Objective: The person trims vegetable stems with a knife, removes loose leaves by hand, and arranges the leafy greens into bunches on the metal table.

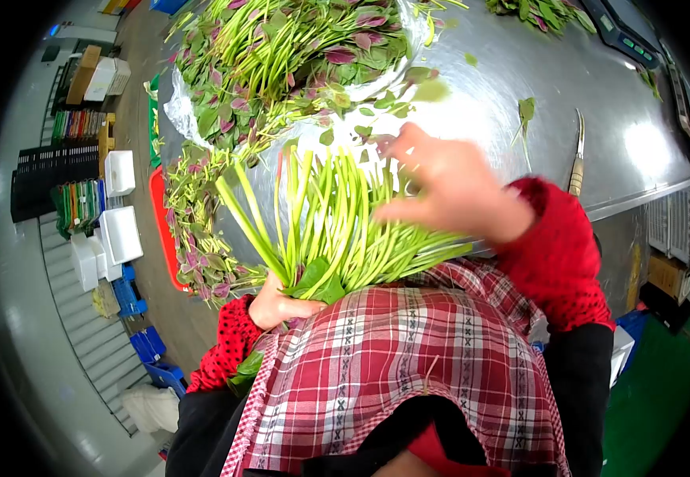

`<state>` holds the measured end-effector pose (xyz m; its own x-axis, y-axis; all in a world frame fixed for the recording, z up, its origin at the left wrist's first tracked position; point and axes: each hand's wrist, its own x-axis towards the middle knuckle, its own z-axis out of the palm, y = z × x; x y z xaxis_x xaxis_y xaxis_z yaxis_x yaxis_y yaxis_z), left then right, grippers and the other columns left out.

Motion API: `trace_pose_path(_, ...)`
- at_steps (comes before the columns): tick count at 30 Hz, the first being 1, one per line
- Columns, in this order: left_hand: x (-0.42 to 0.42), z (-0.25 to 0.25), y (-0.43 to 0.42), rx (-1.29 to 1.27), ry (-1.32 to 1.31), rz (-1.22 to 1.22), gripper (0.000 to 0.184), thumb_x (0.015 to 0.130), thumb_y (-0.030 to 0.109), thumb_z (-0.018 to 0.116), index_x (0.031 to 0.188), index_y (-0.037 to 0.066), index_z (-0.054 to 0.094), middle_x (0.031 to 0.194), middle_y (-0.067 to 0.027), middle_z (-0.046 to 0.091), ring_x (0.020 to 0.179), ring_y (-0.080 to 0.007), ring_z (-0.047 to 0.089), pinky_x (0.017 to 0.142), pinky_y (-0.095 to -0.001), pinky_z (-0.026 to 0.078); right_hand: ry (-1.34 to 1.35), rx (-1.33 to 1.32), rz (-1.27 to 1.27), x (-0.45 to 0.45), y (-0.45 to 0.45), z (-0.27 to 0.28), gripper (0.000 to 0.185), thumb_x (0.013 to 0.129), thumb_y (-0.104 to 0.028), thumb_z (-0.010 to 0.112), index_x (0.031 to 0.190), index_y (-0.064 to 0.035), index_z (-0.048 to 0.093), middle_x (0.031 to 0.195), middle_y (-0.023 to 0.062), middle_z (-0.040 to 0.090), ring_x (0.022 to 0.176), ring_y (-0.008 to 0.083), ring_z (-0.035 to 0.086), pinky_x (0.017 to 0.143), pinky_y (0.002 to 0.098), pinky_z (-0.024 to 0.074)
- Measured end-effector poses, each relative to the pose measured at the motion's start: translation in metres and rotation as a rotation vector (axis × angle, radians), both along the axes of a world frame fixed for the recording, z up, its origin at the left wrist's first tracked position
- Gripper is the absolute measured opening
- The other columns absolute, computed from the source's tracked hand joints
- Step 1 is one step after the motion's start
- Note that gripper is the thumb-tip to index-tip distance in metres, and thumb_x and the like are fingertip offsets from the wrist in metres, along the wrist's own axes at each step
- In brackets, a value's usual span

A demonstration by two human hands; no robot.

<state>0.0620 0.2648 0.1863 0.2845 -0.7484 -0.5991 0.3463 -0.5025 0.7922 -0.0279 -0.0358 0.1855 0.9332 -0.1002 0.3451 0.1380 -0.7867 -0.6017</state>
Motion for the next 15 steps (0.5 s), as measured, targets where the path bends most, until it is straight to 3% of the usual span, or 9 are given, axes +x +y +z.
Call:
trace_pose_path(2,0.003,0.001,-0.005,-0.035,0.003,0.016,0.055,0.064,-0.004,0.073,0.116,0.0,0.055,0.106,-0.0044,0.061,0.097,-0.0142,0.057,0.087,-0.0298,0.045,0.167,-0.036,0.238,0.004,0.019,-0.009,0.023,0.069,-0.02,0.074,0.088,-0.0087,0.066,0.082,0.0114,0.062,0.075,0.0312,0.062,0.064,0.0383,0.0495)
trace_pose_path(3,0.005,-0.006,0.001,-0.071,-0.051,-0.015,0.056,0.066,-0.002,0.074,0.118,0.0,0.054,0.11,-0.0053,0.061,0.1,-0.015,0.057,0.088,-0.0309,0.045,0.263,-0.031,0.076,0.012,0.011,-0.029,0.02,0.07,-0.014,0.071,0.09,-0.0104,0.067,0.082,0.011,0.065,0.077,0.03,0.064,0.066,0.0353,0.0507)
trace_pose_path(4,0.004,-0.006,0.004,-0.063,-0.043,-0.019,0.056,0.066,-0.002,0.074,0.118,0.0,0.054,0.11,-0.0053,0.061,0.1,-0.015,0.057,0.088,-0.0309,0.045,0.385,0.294,-0.038,0.023,-0.018,-0.033,0.023,0.074,-0.012,0.069,0.096,-0.0057,0.067,0.084,0.0127,0.067,0.08,0.0254,0.067,0.071,0.0336,0.0521)
trace_pose_path(5,0.002,-0.005,0.007,-0.059,-0.063,-0.046,0.055,0.066,-0.001,0.073,0.118,0.0,0.055,0.109,-0.0054,0.061,0.099,-0.0157,0.057,0.088,-0.0311,0.045,0.396,0.301,-0.038,0.028,-0.04,-0.049,0.023,0.074,-0.012,0.069,0.096,-0.0057,0.067,0.084,0.0127,0.067,0.08,0.0254,0.067,0.071,0.0336,0.0521)
trace_pose_path(7,0.003,-0.005,0.007,-0.062,-0.096,-0.103,0.047,0.068,-0.001,0.072,0.113,0.0,0.058,0.106,-0.006,0.063,0.097,-0.0167,0.059,0.087,-0.0314,0.045,0.569,0.8,0.244,0.033,-0.067,-0.084,0.045,0.088,-0.032,0.063,0.118,0.001,0.056,0.109,0.0139,0.066,0.097,0.0233,0.064,0.084,0.038,0.0506)
trace_pose_path(9,0.007,-0.002,0.002,-0.06,-0.133,-0.175,0.045,0.068,-0.001,0.072,0.111,0.0,0.059,0.105,-0.0063,0.063,0.096,-0.0166,0.059,0.086,-0.0316,0.046,0.725,1.077,0.451,0.022,-0.017,-0.083,0.049,0.09,-0.036,0.062,0.122,-0.0004,0.053,0.108,0.0109,0.064,0.1,0.0165,0.059,0.085,0.0332,0.0474)
trace_pose_path(11,0.012,0.001,-0.004,-0.092,-0.195,-0.234,0.041,0.069,0.0,0.072,0.108,0.0,0.061,0.101,-0.0069,0.065,0.093,-0.0158,0.06,0.083,-0.0311,0.047,0.628,0.859,0.55,0.011,-0.002,-0.076,0.043,0.089,-0.038,0.063,0.111,-0.0013,0.06,0.101,0.0091,0.064,0.094,0.0141,0.057,0.08,0.0303,0.0465)
trace_pose_path(13,0.011,0.0,-0.006,-0.098,-0.16,-0.214,0.041,0.068,0.0,0.072,0.108,0.0,0.061,0.101,-0.0071,0.065,0.093,-0.0157,0.06,0.083,-0.0308,0.047,0.701,0.974,0.491,0.008,-0.021,-0.05,0.038,0.085,-0.039,0.066,0.094,-0.0016,0.065,0.077,0.002,0.062,0.074,0.0118,0.055,0.067,0.0278,0.0451)
trace_pose_path(15,0.012,0.001,-0.006,-0.106,-0.183,-0.246,0.044,0.068,0.0,0.073,0.11,0.0,0.06,0.102,-0.0075,0.065,0.093,-0.0152,0.06,0.083,-0.0298,0.047,0.575,1.512,0.238,0.011,-0.072,-0.066,0.019,0.085,-0.021,0.064,0.087,-0.0014,0.063,0.058,-0.0051,0.044,0.046,0.0022,0.037,0.042,0.0198,0.03)
